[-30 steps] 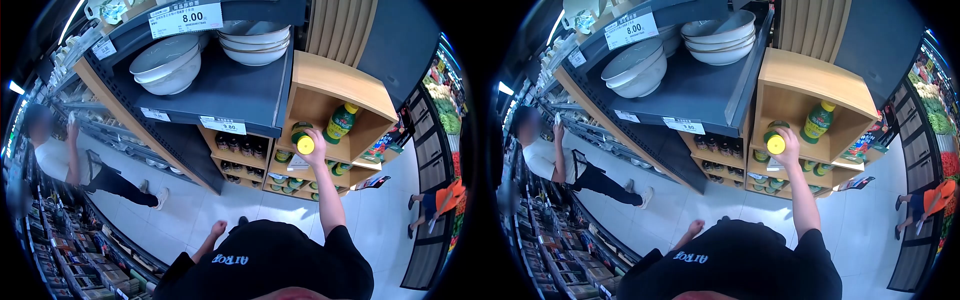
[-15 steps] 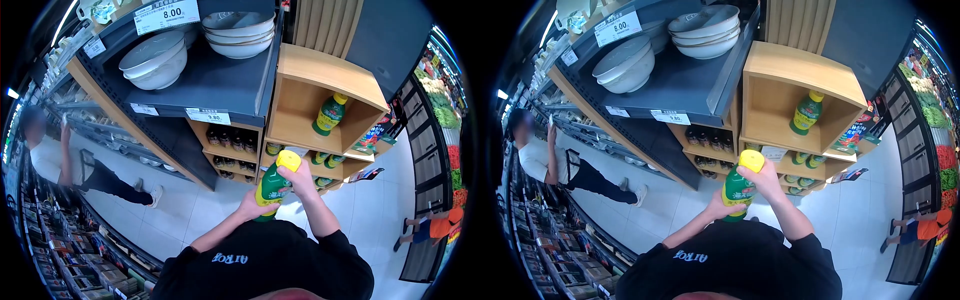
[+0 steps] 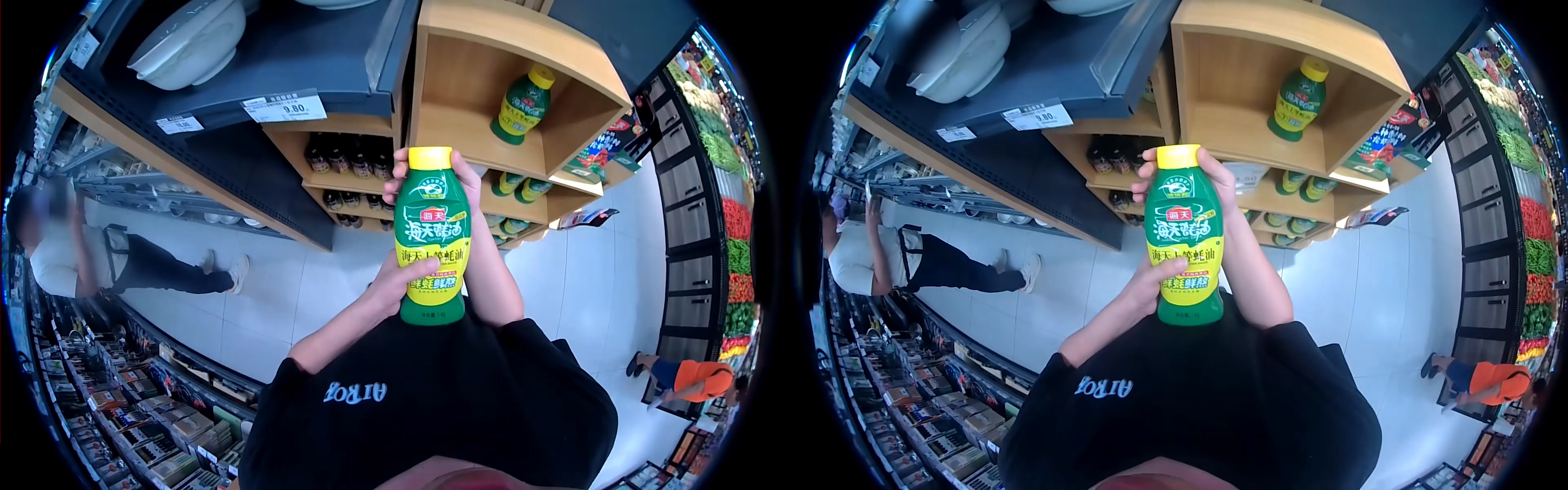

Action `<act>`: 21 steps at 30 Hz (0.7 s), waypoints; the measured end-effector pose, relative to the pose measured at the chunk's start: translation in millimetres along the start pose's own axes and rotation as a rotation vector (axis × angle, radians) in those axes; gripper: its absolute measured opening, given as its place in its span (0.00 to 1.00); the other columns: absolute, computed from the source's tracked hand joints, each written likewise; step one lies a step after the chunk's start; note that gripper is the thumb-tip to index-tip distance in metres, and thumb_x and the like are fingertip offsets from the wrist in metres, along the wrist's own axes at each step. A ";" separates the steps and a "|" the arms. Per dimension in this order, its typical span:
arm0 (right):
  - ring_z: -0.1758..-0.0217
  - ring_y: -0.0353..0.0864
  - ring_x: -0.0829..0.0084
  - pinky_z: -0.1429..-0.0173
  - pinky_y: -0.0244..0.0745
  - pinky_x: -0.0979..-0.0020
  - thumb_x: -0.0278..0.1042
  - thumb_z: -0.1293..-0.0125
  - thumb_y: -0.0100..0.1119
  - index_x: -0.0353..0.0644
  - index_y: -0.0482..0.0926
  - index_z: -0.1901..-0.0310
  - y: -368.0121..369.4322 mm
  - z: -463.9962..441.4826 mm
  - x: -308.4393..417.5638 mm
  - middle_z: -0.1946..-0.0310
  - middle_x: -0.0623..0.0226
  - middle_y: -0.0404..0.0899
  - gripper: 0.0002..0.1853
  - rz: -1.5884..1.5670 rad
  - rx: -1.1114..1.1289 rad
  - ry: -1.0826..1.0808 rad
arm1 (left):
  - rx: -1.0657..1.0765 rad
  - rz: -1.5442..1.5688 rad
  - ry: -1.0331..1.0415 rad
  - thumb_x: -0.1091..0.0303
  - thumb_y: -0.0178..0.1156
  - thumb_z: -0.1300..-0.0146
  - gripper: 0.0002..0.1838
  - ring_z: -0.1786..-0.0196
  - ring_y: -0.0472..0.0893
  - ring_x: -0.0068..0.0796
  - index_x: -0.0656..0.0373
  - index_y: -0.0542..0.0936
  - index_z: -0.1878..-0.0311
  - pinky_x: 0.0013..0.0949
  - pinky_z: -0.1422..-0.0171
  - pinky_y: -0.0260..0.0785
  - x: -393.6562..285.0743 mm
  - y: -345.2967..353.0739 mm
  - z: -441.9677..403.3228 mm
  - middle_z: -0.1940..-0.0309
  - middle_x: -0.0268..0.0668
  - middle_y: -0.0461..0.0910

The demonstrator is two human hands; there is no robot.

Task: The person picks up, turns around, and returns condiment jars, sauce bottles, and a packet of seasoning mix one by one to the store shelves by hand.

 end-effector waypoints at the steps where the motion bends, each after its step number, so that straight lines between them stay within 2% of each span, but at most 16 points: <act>1: 0.45 0.75 0.48 0.39 0.69 0.52 0.56 0.35 0.47 0.28 0.63 0.40 -3.7 2.1 -3.0 0.50 0.48 0.75 0.35 -0.004 -0.018 0.009 | -0.041 0.020 0.013 0.69 0.60 0.41 0.23 0.52 0.80 0.34 0.65 0.70 0.43 0.36 0.47 0.75 -1.3 1.0 3.4 0.51 0.43 0.78; 7: 0.47 0.76 0.50 0.42 0.73 0.55 0.55 0.35 0.47 0.29 0.66 0.42 -17.6 5.4 -9.0 0.52 0.49 0.75 0.33 0.022 -0.081 0.012 | -0.005 0.103 -0.040 0.68 0.59 0.40 0.25 0.50 0.80 0.36 0.64 0.66 0.40 0.38 0.46 0.75 9.5 -11.9 2.3 0.50 0.44 0.77; 11: 0.49 0.77 0.51 0.43 0.74 0.56 0.54 0.35 0.47 0.29 0.66 0.42 -18.5 7.3 -10.9 0.52 0.49 0.76 0.32 0.026 -0.122 0.012 | 0.027 0.047 0.008 0.48 0.54 0.36 0.34 0.48 0.79 0.45 0.64 0.61 0.36 0.45 0.44 0.74 23.5 -26.0 -0.8 0.48 0.52 0.75; 12: 0.48 0.77 0.51 0.43 0.74 0.56 0.54 0.35 0.47 0.29 0.66 0.42 -18.7 6.4 -9.5 0.52 0.49 0.76 0.32 0.033 -0.129 0.017 | 0.023 -0.036 0.022 0.38 0.49 0.37 0.40 0.49 0.79 0.48 0.63 0.60 0.35 0.46 0.45 0.74 22.5 -25.5 -1.5 0.46 0.53 0.74; 15: 0.49 0.77 0.53 0.45 0.75 0.58 0.53 0.35 0.49 0.31 0.67 0.43 -15.4 7.5 -9.4 0.52 0.48 0.76 0.31 0.127 -0.280 0.029 | 0.236 0.286 -0.029 0.31 0.47 0.41 0.44 0.51 0.79 0.50 0.61 0.60 0.34 0.47 0.48 0.74 20.0 -16.1 -6.7 0.43 0.53 0.71; 16: 0.49 0.78 0.53 0.45 0.75 0.58 0.53 0.35 0.49 0.33 0.67 0.43 -14.2 7.0 -12.3 0.52 0.48 0.76 0.30 0.185 -0.342 0.017 | 0.297 0.280 -0.041 0.25 0.47 0.46 0.50 0.52 0.79 0.50 0.59 0.61 0.34 0.48 0.49 0.73 15.7 -16.5 -7.6 0.43 0.52 0.70; 17: 0.49 0.78 0.54 0.46 0.76 0.58 0.54 0.35 0.49 0.34 0.67 0.43 -14.8 6.6 -14.0 0.52 0.48 0.76 0.30 0.242 -0.402 0.005 | 0.368 0.457 -0.101 0.24 0.49 0.48 0.50 0.53 0.79 0.49 0.59 0.62 0.35 0.48 0.49 0.72 18.5 -18.1 -7.7 0.45 0.49 0.72; 19: 0.49 0.78 0.53 0.47 0.76 0.57 0.59 0.37 0.51 0.37 0.67 0.42 -19.0 5.3 -18.1 0.51 0.49 0.75 0.33 0.242 -0.289 0.008 | 0.680 0.808 -0.182 0.23 0.48 0.49 0.52 0.55 0.79 0.49 0.60 0.62 0.34 0.50 0.49 0.72 26.0 -20.8 -10.7 0.44 0.47 0.72; 21: 0.50 0.77 0.53 0.46 0.76 0.56 0.64 0.39 0.52 0.37 0.65 0.41 -24.5 3.3 -21.8 0.51 0.51 0.74 0.38 0.177 -0.127 0.017 | 1.071 1.162 -0.268 0.26 0.54 0.50 0.49 0.56 0.79 0.43 0.55 0.63 0.34 0.47 0.49 0.70 34.2 -11.3 -12.3 0.49 0.38 0.76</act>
Point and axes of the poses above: each hand's wrist, its own z-axis away from the middle knuckle, its own y-axis out of the palm, x = y × z, the point moved 4 cm from there along -z, towards the middle knuckle
